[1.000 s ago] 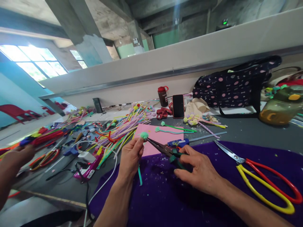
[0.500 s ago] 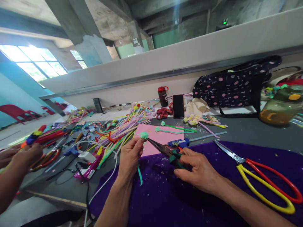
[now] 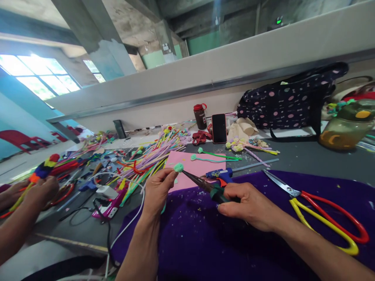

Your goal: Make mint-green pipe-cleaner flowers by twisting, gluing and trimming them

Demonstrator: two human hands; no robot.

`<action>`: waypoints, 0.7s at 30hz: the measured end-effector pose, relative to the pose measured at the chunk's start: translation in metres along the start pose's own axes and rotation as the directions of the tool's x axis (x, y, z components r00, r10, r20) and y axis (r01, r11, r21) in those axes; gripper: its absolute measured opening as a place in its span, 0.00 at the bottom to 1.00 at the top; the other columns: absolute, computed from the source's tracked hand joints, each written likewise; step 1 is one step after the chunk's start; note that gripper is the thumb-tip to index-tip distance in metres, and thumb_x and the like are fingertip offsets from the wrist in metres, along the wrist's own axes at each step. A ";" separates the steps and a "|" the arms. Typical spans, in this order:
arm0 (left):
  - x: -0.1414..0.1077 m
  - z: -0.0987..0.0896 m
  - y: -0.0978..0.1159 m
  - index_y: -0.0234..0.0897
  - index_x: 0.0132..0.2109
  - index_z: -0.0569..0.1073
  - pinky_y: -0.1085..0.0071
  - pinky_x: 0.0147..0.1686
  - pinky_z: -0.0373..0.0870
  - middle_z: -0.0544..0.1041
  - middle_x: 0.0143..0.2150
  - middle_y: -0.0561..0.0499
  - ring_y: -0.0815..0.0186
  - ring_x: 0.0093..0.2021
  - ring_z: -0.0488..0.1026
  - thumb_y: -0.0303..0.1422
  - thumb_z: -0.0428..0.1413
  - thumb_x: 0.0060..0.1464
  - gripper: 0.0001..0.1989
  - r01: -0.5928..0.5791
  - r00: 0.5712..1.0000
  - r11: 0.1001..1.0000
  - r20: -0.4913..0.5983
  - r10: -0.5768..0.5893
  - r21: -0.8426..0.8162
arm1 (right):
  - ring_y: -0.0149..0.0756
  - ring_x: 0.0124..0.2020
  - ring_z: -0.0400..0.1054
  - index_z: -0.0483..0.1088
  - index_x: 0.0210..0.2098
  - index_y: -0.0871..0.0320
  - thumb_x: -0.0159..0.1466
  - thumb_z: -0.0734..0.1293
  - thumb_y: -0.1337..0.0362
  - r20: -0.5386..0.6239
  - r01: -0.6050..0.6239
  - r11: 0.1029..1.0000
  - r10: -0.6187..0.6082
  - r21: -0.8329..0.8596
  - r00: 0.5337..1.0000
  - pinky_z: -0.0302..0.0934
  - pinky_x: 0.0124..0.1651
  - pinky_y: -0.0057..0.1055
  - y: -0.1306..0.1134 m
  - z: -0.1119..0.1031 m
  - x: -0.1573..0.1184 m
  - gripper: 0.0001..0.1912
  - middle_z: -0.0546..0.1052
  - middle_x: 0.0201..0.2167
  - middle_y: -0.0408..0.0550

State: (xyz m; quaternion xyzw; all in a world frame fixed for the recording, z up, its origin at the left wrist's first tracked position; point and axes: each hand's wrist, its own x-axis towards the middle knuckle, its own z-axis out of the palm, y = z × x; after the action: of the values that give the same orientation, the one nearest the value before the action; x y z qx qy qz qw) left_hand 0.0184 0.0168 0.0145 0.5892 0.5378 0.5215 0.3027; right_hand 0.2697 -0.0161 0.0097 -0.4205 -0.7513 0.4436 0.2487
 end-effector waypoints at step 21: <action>0.002 0.001 -0.001 0.36 0.29 0.76 0.76 0.20 0.54 0.64 0.17 0.57 0.74 0.19 0.58 0.39 0.59 0.43 0.10 0.016 0.999 1.000 0.030 -0.017 0.023 | 0.31 0.28 0.57 0.56 0.16 0.59 0.55 0.64 0.59 -0.006 -0.002 1.000 0.002 -0.023 1.000 0.52 0.31 0.27 0.001 0.001 0.001 0.17 0.60 0.22 0.41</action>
State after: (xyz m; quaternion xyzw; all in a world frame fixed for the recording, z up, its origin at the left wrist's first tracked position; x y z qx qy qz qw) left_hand 0.0184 0.0190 0.0140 0.5960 0.5439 0.5037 0.3085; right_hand 0.2687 -0.0156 0.0080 -0.4255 -0.7552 0.4338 0.2458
